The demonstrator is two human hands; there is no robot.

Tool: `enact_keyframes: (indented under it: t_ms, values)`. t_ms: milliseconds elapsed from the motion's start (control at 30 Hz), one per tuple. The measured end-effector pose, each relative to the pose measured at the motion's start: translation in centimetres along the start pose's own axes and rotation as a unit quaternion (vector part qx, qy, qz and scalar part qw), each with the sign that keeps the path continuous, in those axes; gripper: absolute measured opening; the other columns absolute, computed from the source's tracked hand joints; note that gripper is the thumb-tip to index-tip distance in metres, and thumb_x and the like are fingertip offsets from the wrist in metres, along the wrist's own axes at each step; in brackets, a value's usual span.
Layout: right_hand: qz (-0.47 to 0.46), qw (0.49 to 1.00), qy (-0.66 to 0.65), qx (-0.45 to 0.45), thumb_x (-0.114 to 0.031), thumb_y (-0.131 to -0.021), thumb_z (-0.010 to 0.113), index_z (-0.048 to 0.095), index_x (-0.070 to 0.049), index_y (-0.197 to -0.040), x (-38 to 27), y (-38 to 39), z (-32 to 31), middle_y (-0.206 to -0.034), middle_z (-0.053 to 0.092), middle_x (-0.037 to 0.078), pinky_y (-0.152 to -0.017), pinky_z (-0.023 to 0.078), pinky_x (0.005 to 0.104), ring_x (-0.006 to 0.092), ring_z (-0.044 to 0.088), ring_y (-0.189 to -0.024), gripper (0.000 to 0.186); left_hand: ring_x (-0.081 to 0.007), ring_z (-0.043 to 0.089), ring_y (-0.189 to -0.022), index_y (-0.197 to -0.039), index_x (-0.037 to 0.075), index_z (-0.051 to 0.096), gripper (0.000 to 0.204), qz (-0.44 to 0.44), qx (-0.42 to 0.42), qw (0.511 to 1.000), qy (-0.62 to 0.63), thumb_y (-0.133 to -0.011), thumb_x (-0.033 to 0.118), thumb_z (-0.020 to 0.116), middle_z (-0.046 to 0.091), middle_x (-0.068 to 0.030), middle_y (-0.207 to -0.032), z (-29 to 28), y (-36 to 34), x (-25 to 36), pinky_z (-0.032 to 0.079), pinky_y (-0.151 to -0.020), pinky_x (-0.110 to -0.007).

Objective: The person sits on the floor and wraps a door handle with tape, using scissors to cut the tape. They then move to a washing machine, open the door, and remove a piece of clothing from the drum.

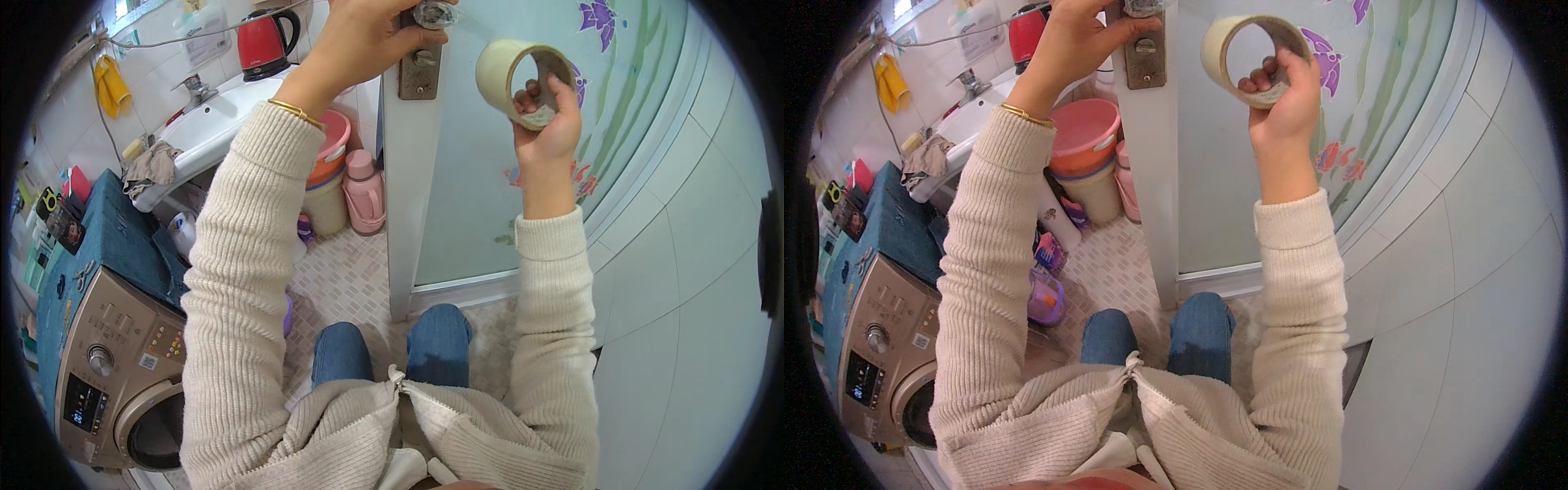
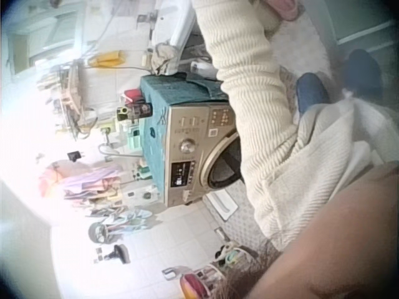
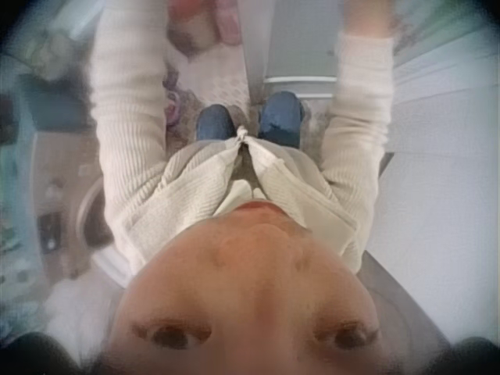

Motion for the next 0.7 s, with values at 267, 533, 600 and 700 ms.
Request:
enact_keyframes:
  t_ms: [267,533,600,700]
  values:
    - [0.059,0.997,-0.041,0.007,-0.012,-0.085,0.054,0.049,-0.01,-0.104,3.7,5.0,-1.4,-0.083,0.047,0.005,-0.058,0.041,0.0327,0.0157,0.043,-0.065,0.02,-0.0199,0.054,-0.087,-0.097,0.015,0.067,0.04,0.031,-0.003,0.999,-0.016,-0.06,0.015,0.082,0.062,0.0019,-0.085,-1.7,-0.6,1.7,0.03,-0.085,-0.038]
    - [0.107,0.993,-0.043,0.032,-0.021,-0.093,0.053,0.05,-0.007,-0.122,1.8,6.8,-3.0,-0.112,0.057,0.009,-0.087,0.049,0.0411,0.0242,0.055,-0.099,0.032,-0.0243,0.058,-0.088,-0.11,0.01,0.062,0.053,0.03,0.201,0.971,0.125,-0.062,0.011,0.082,0.063,-0.0048,-0.083,-0.4,1.1,3.0,0.038,-0.087,-0.042]
    - [0.109,0.994,-0.012,0.022,-0.027,-0.095,0.051,0.045,-0.007,-0.131,2.2,7.0,-3.0,-0.132,0.052,0.012,-0.098,0.047,0.047,0.0303,0.052,-0.121,0.042,-0.0262,0.055,-0.094,-0.117,0.01,0.06,0.058,-0.004,0.287,0.958,0.012,-0.063,0.012,0.082,0.061,-0.01,-0.095,0.7,1.8,2.6,0.04,-0.088,-0.04]
    - [0.112,0.992,0.038,0.052,-0.029,-0.095,0.051,0.045,-0.008,-0.131,1.1,7.1,-3.3,-0.132,0.052,0.011,-0.096,0.049,0.046,0.0296,0.053,-0.119,0.042,-0.0222,0.045,-0.11,-0.122,0.015,0.061,0.071,-0.092,0.207,0.974,-0.012,-0.057,0.023,0.089,0.055,-0.011,-0.12,1.0,3.1,3.3,0.04,-0.09,-0.035]
Point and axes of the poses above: each hand's wrist, its own y-axis away from the middle knuckle, its own z-axis out of the palm, x = y × z, the point moved 3 cm from there along -y, towards the middle knuckle
